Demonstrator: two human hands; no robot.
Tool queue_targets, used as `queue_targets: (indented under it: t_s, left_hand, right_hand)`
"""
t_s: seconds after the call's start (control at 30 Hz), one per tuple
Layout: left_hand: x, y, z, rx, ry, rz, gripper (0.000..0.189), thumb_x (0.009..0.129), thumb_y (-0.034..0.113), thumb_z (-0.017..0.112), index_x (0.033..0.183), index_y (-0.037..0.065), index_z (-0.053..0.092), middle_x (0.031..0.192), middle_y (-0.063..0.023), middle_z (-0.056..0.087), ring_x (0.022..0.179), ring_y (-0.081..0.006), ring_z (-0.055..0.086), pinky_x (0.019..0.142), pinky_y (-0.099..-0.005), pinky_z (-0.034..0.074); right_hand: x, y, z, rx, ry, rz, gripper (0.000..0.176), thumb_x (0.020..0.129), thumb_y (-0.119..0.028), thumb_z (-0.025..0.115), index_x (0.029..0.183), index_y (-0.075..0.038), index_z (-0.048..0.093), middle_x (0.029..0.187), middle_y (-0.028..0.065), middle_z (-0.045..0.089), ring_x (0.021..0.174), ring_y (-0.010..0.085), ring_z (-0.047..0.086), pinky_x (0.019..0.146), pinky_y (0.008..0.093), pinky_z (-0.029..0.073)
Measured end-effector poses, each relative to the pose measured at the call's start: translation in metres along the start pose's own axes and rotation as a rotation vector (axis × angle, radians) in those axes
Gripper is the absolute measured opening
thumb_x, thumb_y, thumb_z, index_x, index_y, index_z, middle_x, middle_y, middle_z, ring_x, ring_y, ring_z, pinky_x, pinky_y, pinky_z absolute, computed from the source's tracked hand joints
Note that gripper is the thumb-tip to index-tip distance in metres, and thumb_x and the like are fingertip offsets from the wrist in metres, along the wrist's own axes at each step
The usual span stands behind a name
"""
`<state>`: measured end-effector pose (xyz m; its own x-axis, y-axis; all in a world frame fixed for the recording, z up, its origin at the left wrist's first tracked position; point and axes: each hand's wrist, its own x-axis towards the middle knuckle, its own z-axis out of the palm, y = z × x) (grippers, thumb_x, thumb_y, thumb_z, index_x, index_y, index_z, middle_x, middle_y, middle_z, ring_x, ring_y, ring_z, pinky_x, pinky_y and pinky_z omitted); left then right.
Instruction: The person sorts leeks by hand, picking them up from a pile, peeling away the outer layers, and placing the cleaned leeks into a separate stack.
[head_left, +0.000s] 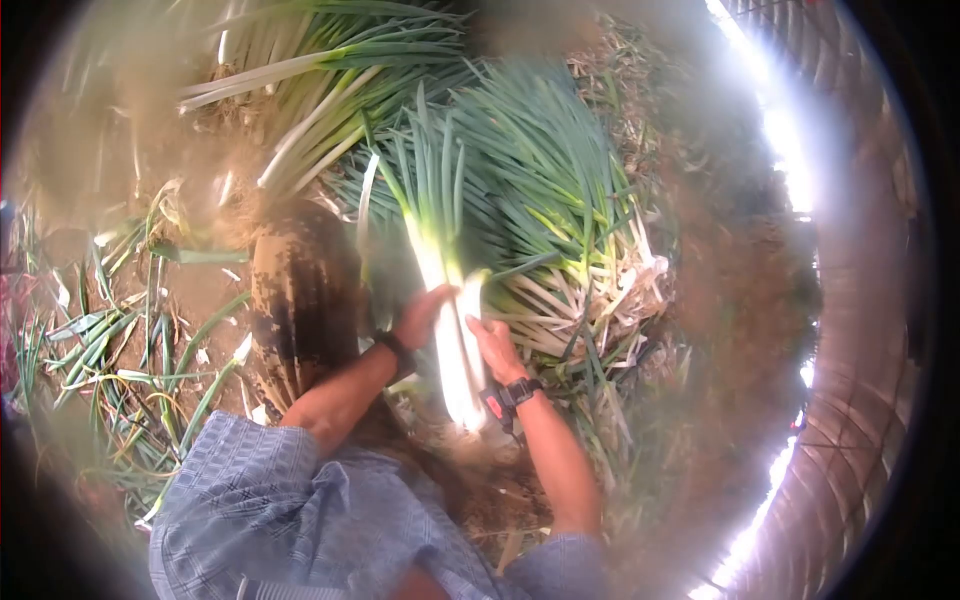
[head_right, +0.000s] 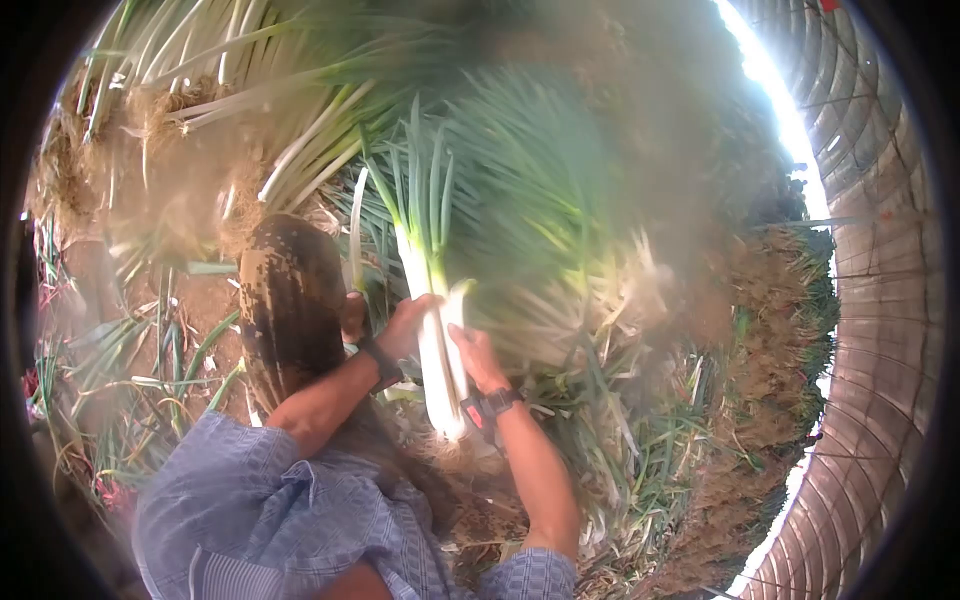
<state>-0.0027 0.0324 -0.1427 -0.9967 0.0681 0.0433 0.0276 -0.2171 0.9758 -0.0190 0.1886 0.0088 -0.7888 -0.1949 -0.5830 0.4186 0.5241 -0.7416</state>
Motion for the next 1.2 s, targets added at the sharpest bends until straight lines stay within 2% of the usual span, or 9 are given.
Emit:
queue_targets:
  t_s: [0.33,0.4,0.5,0.53,0.6,0.7,0.77,1.0,1.2]
  left_hand:
    - [0.028,-0.084,0.004,-0.218,0.144,-0.124,0.045,0.092,-0.007,0.044,0.134,0.003,0.054,0.127,-0.015,0.062,0.121,-0.0282,0.056,0.107,-0.0372,0.041]
    - [0.014,-0.029,0.007,0.177,0.324,0.212,0.038,0.096,0.001,0.048,0.133,0.004,0.056,0.126,-0.0098,0.061,0.12,-0.0221,0.055,0.106,-0.0335,0.04]
    - [0.043,-0.048,-0.013,-0.629,0.378,-0.272,0.033,0.094,0.023,0.056,0.122,0.004,0.059,0.102,-0.0088,0.067,0.084,-0.0197,0.064,0.073,-0.033,0.054]
    - [0.046,-0.037,-0.016,-0.791,0.368,-0.353,0.033,0.094,0.025,0.057,0.119,0.004,0.059,0.099,-0.0092,0.068,0.078,-0.0198,0.065,0.066,-0.033,0.055]
    - [0.05,-0.014,-0.018,-0.968,0.349,-0.446,0.032,0.094,0.028,0.058,0.115,0.004,0.062,0.095,-0.0099,0.069,0.072,-0.0201,0.066,0.06,-0.033,0.057]
    - [0.044,-0.01,-0.012,-0.9,0.315,-0.45,0.031,0.094,0.029,0.057,0.106,0.002,0.065,0.091,-0.0105,0.068,0.074,-0.0213,0.066,0.066,-0.0327,0.057]
    - [0.042,0.036,-0.007,-1.099,0.21,-0.452,0.032,0.093,0.029,0.058,0.105,0.0,0.064,0.089,-0.0108,0.068,0.074,-0.0218,0.066,0.069,-0.0325,0.057]
    - [0.042,0.061,-0.008,-1.161,0.316,-0.527,0.033,0.096,0.031,0.057,0.106,0.001,0.063,0.086,-0.0085,0.067,0.073,-0.0207,0.066,0.07,-0.0341,0.059]
    - [0.041,0.066,-0.01,-0.899,0.286,-0.516,0.025,0.095,0.03,0.06,0.107,0.008,0.062,0.084,-0.0059,0.066,0.067,-0.0201,0.066,0.063,-0.0367,0.059]
  right_hand:
    - [-0.064,0.037,-0.058,0.237,0.344,0.026,0.029,0.101,-0.03,0.059,0.095,-0.002,0.065,0.068,-0.0014,0.053,0.053,0.0073,0.047,0.048,0.0229,0.041]
    - [-0.106,0.047,-0.088,0.262,0.368,-0.002,0.031,0.1,-0.032,0.058,0.083,-0.007,0.064,0.064,-0.0053,0.052,0.054,0.0068,0.048,0.048,0.0247,0.036]
    - [-0.179,0.118,-0.168,-0.172,0.544,0.217,0.034,0.099,-0.032,0.058,0.076,-0.007,0.063,0.058,-0.0068,0.046,0.052,0.0062,0.045,0.045,0.0271,0.033]
    - [-0.212,0.135,-0.197,-0.388,0.543,0.328,0.031,0.097,-0.034,0.059,0.092,-0.004,0.066,0.062,-0.0013,0.056,0.055,0.0123,0.055,0.05,0.0328,0.042]
    - [-0.266,0.191,-0.239,-1.079,0.473,0.239,0.058,0.093,-0.029,0.065,0.141,-0.003,0.047,0.118,0.0188,0.067,0.107,0.0262,0.064,0.09,0.0386,0.05]
    - [-0.252,0.12,-0.183,-0.433,0.621,0.014,0.058,0.094,-0.024,0.064,0.145,-0.004,0.045,0.134,0.0186,0.057,0.121,0.029,0.057,0.1,0.0378,0.046]
    - [-0.22,0.028,-0.113,-0.001,0.398,0.135,0.057,0.095,-0.021,0.062,0.146,-0.003,0.043,0.14,0.0177,0.053,0.127,0.0292,0.052,0.104,0.0384,0.044]
    - [-0.092,0.068,-0.003,-0.097,-0.138,-0.219,0.048,0.098,-0.04,0.055,0.127,-0.002,0.06,0.121,0.0175,0.066,0.112,0.0265,0.063,0.097,0.0373,0.046]
    - [-0.124,0.096,0.004,-0.227,0.119,-0.184,0.04,0.099,-0.037,0.054,0.113,-0.002,0.065,0.095,0.0173,0.067,0.084,0.0217,0.06,0.081,0.0382,0.047]
